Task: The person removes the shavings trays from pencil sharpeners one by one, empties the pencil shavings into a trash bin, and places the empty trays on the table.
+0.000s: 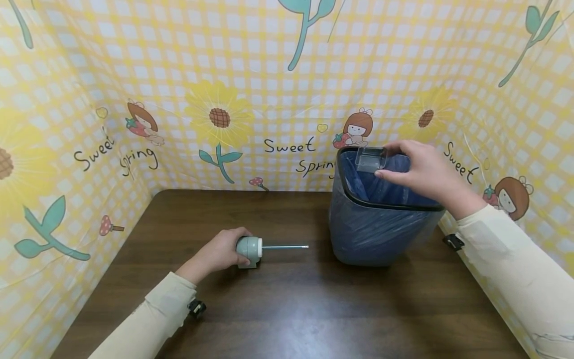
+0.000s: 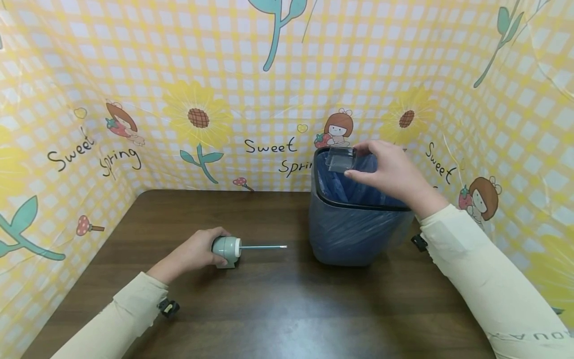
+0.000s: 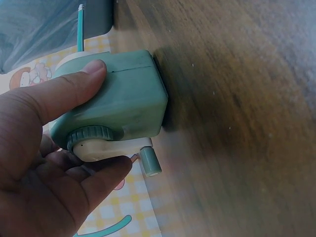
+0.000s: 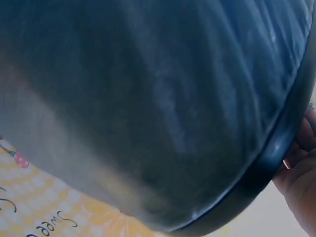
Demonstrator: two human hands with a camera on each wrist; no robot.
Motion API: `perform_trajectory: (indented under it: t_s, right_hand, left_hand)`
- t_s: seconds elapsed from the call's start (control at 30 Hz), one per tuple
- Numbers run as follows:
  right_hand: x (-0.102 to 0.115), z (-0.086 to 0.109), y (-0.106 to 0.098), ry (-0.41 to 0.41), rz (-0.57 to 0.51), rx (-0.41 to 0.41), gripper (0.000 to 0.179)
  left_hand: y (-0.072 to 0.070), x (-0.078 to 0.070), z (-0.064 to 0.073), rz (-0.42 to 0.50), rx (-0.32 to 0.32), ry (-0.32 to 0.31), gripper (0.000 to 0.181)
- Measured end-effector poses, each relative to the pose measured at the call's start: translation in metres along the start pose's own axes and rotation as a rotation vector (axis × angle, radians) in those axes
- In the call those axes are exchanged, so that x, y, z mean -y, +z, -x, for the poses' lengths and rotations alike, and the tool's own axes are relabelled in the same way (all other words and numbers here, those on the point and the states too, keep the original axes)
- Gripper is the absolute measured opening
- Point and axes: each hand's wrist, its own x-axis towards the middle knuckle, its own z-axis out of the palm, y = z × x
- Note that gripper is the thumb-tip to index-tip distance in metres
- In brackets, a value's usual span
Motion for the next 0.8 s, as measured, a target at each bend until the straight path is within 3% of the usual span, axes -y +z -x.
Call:
perform_trajectory:
  t_s: [0.8]
  right_hand:
    - [0.019,-0.001,0.013,-0.016,-0.146,0.013,0.059]
  left_hand:
    - [0.001,0.002,0.001,0.015,-0.005,0.010,0.064]
